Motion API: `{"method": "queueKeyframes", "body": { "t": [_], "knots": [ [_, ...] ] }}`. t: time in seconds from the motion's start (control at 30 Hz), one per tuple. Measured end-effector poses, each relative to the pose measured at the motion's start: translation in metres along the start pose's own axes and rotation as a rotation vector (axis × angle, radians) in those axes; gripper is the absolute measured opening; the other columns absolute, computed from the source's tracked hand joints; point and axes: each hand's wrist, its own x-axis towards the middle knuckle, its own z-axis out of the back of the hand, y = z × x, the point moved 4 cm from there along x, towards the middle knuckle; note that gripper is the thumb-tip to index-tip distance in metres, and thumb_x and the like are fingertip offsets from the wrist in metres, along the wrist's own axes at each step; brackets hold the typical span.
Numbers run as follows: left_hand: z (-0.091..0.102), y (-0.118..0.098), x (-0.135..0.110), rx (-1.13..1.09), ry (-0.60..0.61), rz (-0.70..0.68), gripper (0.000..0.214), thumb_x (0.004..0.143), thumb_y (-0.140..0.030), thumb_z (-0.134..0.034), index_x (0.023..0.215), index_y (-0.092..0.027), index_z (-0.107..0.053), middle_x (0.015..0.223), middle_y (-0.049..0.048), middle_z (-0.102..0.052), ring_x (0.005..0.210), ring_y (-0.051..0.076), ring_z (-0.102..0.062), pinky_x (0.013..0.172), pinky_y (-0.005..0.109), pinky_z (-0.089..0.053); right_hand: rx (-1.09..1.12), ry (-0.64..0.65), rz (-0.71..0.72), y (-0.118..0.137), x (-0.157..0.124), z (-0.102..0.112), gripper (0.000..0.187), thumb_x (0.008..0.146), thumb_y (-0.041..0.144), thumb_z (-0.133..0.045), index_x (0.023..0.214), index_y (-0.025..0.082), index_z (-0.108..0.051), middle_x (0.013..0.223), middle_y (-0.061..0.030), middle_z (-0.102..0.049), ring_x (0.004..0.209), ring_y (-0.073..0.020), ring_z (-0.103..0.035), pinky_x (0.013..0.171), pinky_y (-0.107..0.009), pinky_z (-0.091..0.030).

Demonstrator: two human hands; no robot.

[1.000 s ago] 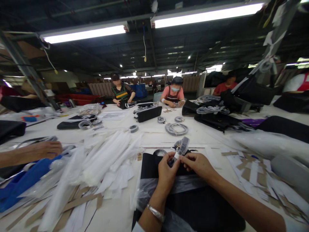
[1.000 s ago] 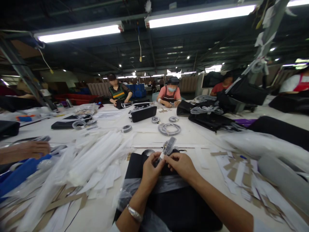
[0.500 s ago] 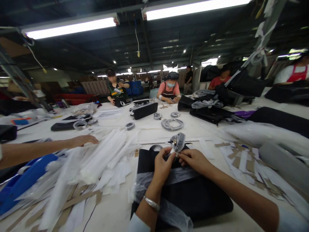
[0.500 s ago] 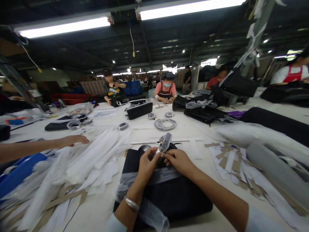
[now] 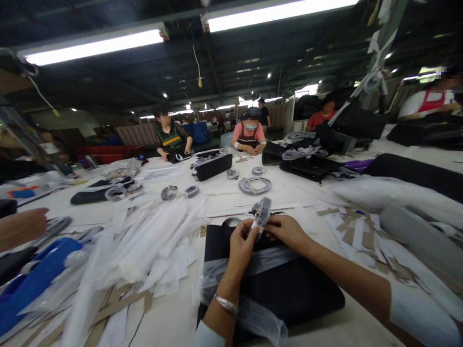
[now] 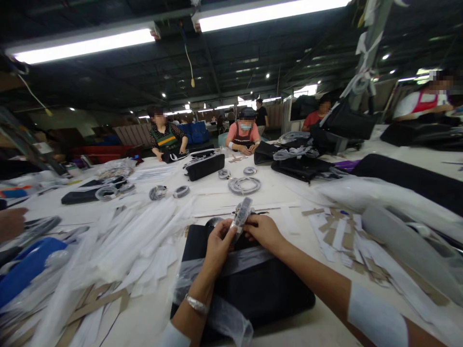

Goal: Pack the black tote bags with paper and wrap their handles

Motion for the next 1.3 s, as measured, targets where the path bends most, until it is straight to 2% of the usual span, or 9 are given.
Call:
{"method": "queueKeyframes", "body": {
  "t": [0.37, 0.43, 0.57, 0.7, 0.9, 1.0, 1.1, 1.2, 1.3],
  "knots": [
    [0.005, 0.005, 0.001, 0.142, -0.052, -0.012, 0.038, 0.083, -0.051, -0.068, 0.103, -0.018, -0.069, 0.104, 0.0096, -0.071, 0.097, 0.025, -0.067, 0.089, 0.036, -0.051, 0.088, -0.066, -0.007, 0.007, -0.001, -0.008, 0.025, 0.071, 0.036, -0.065, 0.086, 0.017, -0.073, 0.06, 0.0006, -0.064, 0.043, -0.0092, -0.05, 0.043, -0.02, -0.037],
    [0.008, 0.009, 0.002, 0.158, -0.05, 0.001, 0.042, 0.083, -0.054, -0.066, 0.105, -0.018, -0.069, 0.104, 0.0107, -0.071, 0.1, 0.027, -0.066, 0.091, 0.037, -0.051, 0.177, -0.018, -0.033, 0.007, -0.005, -0.014, 0.03, 0.073, 0.038, -0.061, 0.091, 0.016, -0.073, 0.056, 0.0008, -0.061, 0.044, -0.0092, -0.049, 0.041, -0.019, -0.033],
    [0.007, 0.01, 0.005, 0.183, -0.038, 0.018, 0.046, 0.083, -0.059, -0.063, 0.105, -0.018, -0.068, 0.107, 0.0118, -0.071, 0.104, 0.029, -0.066, 0.094, 0.038, -0.05, 0.49, 0.081, -0.063, 0.005, -0.012, -0.028, 0.036, 0.075, 0.043, -0.07, 0.101, 0.018, -0.073, 0.075, -0.0016, -0.067, 0.049, -0.0052, -0.048, 0.043, -0.016, -0.027],
    [0.001, -0.002, 0.005, 0.291, -0.041, 0.04, 0.043, 0.086, -0.056, -0.06, 0.106, -0.019, -0.067, 0.107, 0.0114, -0.071, 0.103, 0.029, -0.066, 0.094, 0.041, -0.051, 0.53, 0.007, -0.036, -0.002, -0.011, -0.025, 0.042, 0.073, 0.053, -0.076, 0.095, 0.017, -0.074, 0.078, -0.0029, -0.068, 0.054, -0.0091, -0.054, 0.046, -0.019, -0.035],
    [-0.01, -0.043, 0.017, 0.596, 0.119, 0.036, 0.033, 0.075, -0.026, -0.073, 0.108, -0.021, -0.068, 0.106, 0.0083, -0.072, 0.098, 0.026, -0.067, 0.089, 0.037, -0.052, 0.614, -0.011, -0.112, -0.01, -0.01, -0.02, 0.046, 0.072, 0.059, -0.077, 0.094, 0.018, -0.074, 0.069, -0.0009, -0.067, 0.059, -0.0126, -0.06, 0.052, -0.022, -0.047],
    [-0.01, -0.067, 0.039, 0.706, 0.25, 0.035, 0.029, 0.074, -0.024, -0.073, 0.103, -0.022, -0.071, 0.095, 0.0056, -0.075, 0.084, 0.023, -0.069, 0.079, 0.034, -0.054, 0.715, 0.023, -0.166, 0.001, -0.016, -0.011, 0.043, 0.072, 0.053, -0.08, 0.096, 0.019, -0.074, 0.085, -0.0046, -0.072, 0.069, -0.0132, -0.065, 0.059, -0.021, -0.054],
    [0.0, -0.079, 0.082, 0.76, 0.309, 0.006, 0.04, 0.075, -0.028, -0.074, 0.113, -0.02, -0.069, 0.094, 0.007, -0.075, 0.078, 0.022, -0.07, 0.072, 0.031, -0.056, 0.695, 0.023, -0.163, 0.017, -0.019, 0.013, 0.049, 0.075, 0.046, -0.078, 0.117, 0.022, -0.07, 0.113, -0.0076, -0.071, 0.08, -0.0166, -0.069, 0.07, -0.028, -0.06],
    [0.017, -0.08, 0.134, 0.806, 0.237, -0.012, 0.047, 0.076, -0.022, -0.072, 0.122, -0.02, -0.066, 0.102, 0.0087, -0.075, 0.093, 0.025, -0.07, 0.088, 0.038, -0.055, 0.389, -0.027, -0.111, 0.021, -0.022, 0.045, 0.052, 0.083, 0.048, -0.068, 0.128, 0.023, -0.065, 0.115, -0.0083, -0.072, 0.086, -0.0227, -0.072, 0.081, -0.037, -0.062],
    [0.03, -0.079, 0.168, 0.865, 0.09, -0.088, 0.047, 0.082, -0.015, -0.063, 0.129, -0.021, -0.062, 0.13, 0.0115, -0.064, 0.125, 0.029, -0.056, 0.111, 0.048, -0.039, -0.034, -0.182, 0.004, 0.007, -0.033, 0.075, 0.046, 0.085, 0.053, -0.061, 0.122, 0.027, -0.069, 0.117, -0.0071, -0.072, 0.106, -0.0298, -0.068, 0.1, -0.045, -0.053]
  ]
}}
